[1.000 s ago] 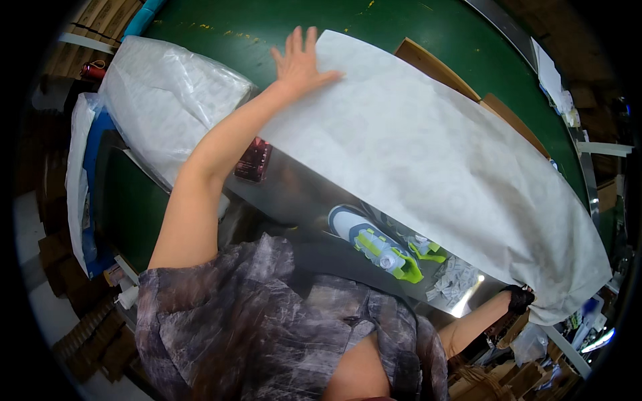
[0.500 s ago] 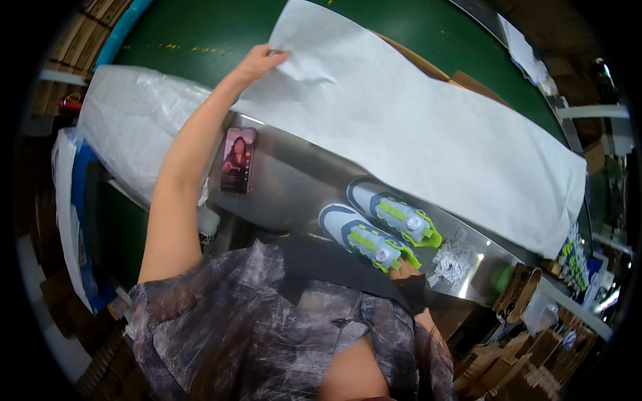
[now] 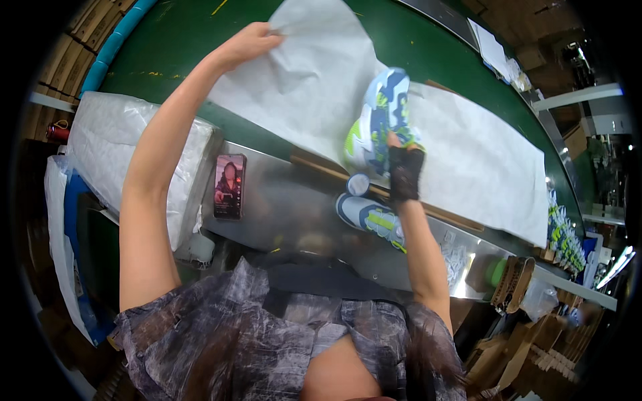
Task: The person repeatedly places pairs of sneakers into cardboard boxes, wraps them in tissue paper, closes the boxes, and moves them along a conveyor belt. The process is repeated for multiple pairs of shoes in a warehouse setting.
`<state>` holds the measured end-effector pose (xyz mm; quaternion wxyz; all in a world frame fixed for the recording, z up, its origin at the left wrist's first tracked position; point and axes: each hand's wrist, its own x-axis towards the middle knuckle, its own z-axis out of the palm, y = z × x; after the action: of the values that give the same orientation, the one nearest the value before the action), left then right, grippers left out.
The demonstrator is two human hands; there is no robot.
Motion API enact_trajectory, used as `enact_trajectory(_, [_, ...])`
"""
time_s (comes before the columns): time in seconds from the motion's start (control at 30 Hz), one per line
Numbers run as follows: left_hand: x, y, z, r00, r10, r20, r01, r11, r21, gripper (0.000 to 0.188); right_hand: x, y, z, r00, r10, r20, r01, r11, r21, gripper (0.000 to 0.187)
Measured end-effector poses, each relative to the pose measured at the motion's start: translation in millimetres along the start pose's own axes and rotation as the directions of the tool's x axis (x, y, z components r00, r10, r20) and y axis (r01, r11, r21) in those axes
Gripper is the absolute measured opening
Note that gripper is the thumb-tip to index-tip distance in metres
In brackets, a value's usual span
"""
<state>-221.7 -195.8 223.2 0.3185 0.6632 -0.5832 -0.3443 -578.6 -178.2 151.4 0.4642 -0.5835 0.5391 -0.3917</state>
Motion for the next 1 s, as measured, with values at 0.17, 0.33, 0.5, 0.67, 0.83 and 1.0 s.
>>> enact_trajectory(0.17, [1,61,85,0.946,0.074,0.316,0.156,0.75,-0.643,0.032,31,104,63,0.938,0.142,0.316,-0.161,0.986,0.034,0.033])
enact_trajectory(0.33, [3,-14,141,0.992,-0.055,0.114,0.1,0.895,-0.436,0.046,0,91,28,0.907,-0.056,0.417,0.212,0.917,-0.338,0.049])
enact_trajectory(0.5, [-45,-13,209,0.934,0.352,0.061,-0.357,0.913,0.195,0.06,-19,16,-108,0.938,0.247,-0.244,-0.203,0.961,0.189,0.058])
enact_trajectory(0.67, [-23,-9,238,0.918,0.182,0.353,-0.387,0.61,0.692,0.077,-71,27,-186,0.901,0.028,-0.433,0.041,0.988,0.149,0.044])
enact_trajectory(0.83, [-4,5,227,0.792,-0.311,0.525,-0.428,0.33,0.842,0.077,-124,124,-219,0.867,0.388,-0.313,-0.395,0.918,0.043,0.019])
enact_trajectory(1.0, [-57,4,212,0.872,0.365,0.328,-0.456,0.848,0.269,0.076,-134,134,-175,0.637,0.759,0.136,-0.737,0.547,0.397,0.049])
